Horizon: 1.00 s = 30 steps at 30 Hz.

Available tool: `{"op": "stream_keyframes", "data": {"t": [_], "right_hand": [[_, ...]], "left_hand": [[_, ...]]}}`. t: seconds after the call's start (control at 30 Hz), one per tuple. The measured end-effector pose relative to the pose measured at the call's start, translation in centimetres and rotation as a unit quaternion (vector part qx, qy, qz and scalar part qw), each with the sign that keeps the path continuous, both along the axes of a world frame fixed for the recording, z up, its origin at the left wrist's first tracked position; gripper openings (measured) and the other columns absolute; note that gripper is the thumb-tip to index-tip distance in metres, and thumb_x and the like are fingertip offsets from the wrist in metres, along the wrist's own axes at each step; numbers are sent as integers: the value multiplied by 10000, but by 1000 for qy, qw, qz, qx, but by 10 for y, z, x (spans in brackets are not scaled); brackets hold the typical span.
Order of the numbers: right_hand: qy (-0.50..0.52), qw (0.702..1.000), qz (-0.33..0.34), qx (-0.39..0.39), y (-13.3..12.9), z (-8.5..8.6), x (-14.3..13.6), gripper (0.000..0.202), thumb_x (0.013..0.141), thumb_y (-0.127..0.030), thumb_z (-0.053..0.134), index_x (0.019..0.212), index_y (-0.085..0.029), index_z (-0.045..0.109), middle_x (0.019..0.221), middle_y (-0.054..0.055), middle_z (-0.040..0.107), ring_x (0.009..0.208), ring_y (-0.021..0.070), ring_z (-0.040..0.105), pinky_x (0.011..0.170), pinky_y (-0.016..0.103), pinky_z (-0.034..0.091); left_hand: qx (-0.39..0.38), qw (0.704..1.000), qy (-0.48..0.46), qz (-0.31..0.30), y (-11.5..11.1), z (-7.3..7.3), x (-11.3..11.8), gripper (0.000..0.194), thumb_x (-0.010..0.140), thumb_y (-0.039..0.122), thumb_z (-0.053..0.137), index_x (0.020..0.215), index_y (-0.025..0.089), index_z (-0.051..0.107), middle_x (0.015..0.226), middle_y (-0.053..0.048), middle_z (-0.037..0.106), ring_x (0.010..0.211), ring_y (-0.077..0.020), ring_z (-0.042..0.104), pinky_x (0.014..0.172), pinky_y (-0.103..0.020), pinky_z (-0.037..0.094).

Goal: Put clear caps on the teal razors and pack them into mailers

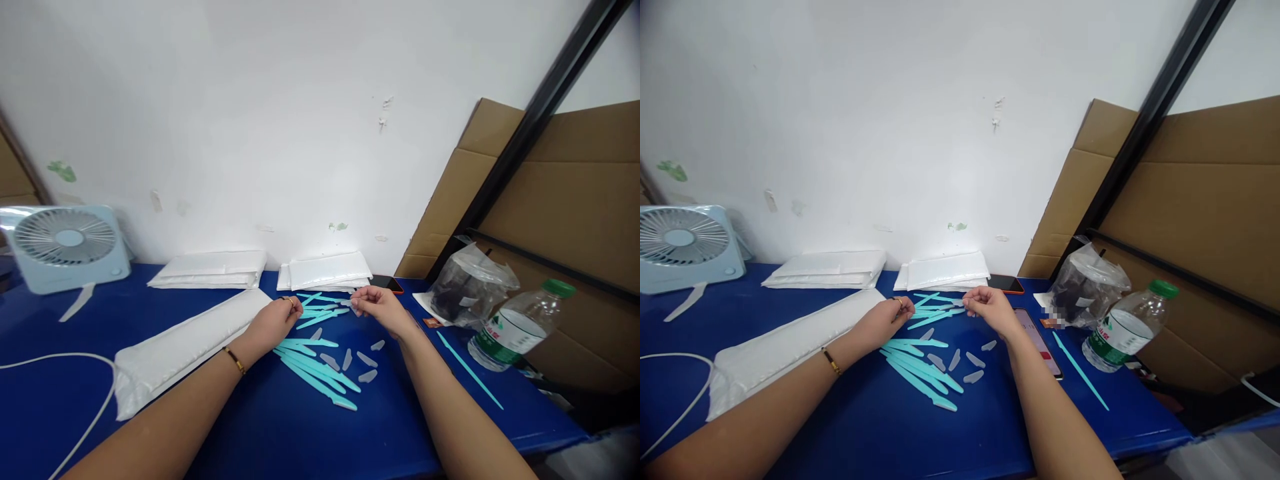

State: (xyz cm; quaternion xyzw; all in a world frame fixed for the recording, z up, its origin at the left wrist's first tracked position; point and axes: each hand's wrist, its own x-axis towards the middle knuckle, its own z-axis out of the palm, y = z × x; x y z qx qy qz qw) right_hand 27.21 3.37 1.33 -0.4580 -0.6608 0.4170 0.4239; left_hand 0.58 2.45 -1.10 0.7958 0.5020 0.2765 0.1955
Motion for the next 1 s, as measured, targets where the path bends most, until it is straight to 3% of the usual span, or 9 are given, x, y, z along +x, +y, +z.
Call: {"op": "stream_keyframes", "data": {"t": [0.1, 0.27, 0.43, 0.6, 1.0], "right_hand": [[-5, 1000, 3, -6, 0, -2, -1, 321, 663, -417, 678, 801, -132, 623, 637, 26, 606, 573, 125, 563, 540, 246, 428], [-7, 1000, 16, -12, -1, -2, 0, 292, 682, -381, 673, 826, -133, 621, 650, 30, 625, 602, 130, 590, 547, 237, 438], [-27, 996, 61, -56, -7, 2, -5, 315, 668, -397, 682, 829, -133, 622, 669, 55, 663, 646, 158, 630, 576, 256, 473], [-26, 994, 86, -69, -14, 3, -16, 264, 659, -363, 692, 762, -135, 606, 625, 38, 665, 585, 129, 613, 545, 230, 451], [-2, 993, 93, -70, -15, 0, -21, 267, 646, -363, 706, 739, -136, 602, 630, 33, 668, 579, 128, 619, 540, 227, 448]], "left_hand": [[52, 998, 36, 4, -3, 6, 0, 157, 749, 280, 517, 870, 221, 597, 919, -48, 597, 850, -203, 537, 727, -288, 380], [-9, 990, 98, -102, -14, 14, 4, 187, 682, 410, 601, 732, 235, 643, 764, -10, 617, 706, -175, 547, 672, -269, 363], [-44, 993, 87, -65, -12, 9, 5, 166, 695, 364, 566, 646, 218, 625, 679, -10, 628, 617, -160, 529, 605, -264, 340], [-74, 997, 11, -30, -8, 6, 1, 239, 741, 431, 518, 726, 205, 596, 673, -7, 602, 606, -158, 524, 525, -240, 327], [-109, 993, -41, -21, -2, 0, -1, 307, 748, 493, 505, 762, 194, 575, 640, 13, 547, 573, -140, 475, 508, -228, 330]]}}
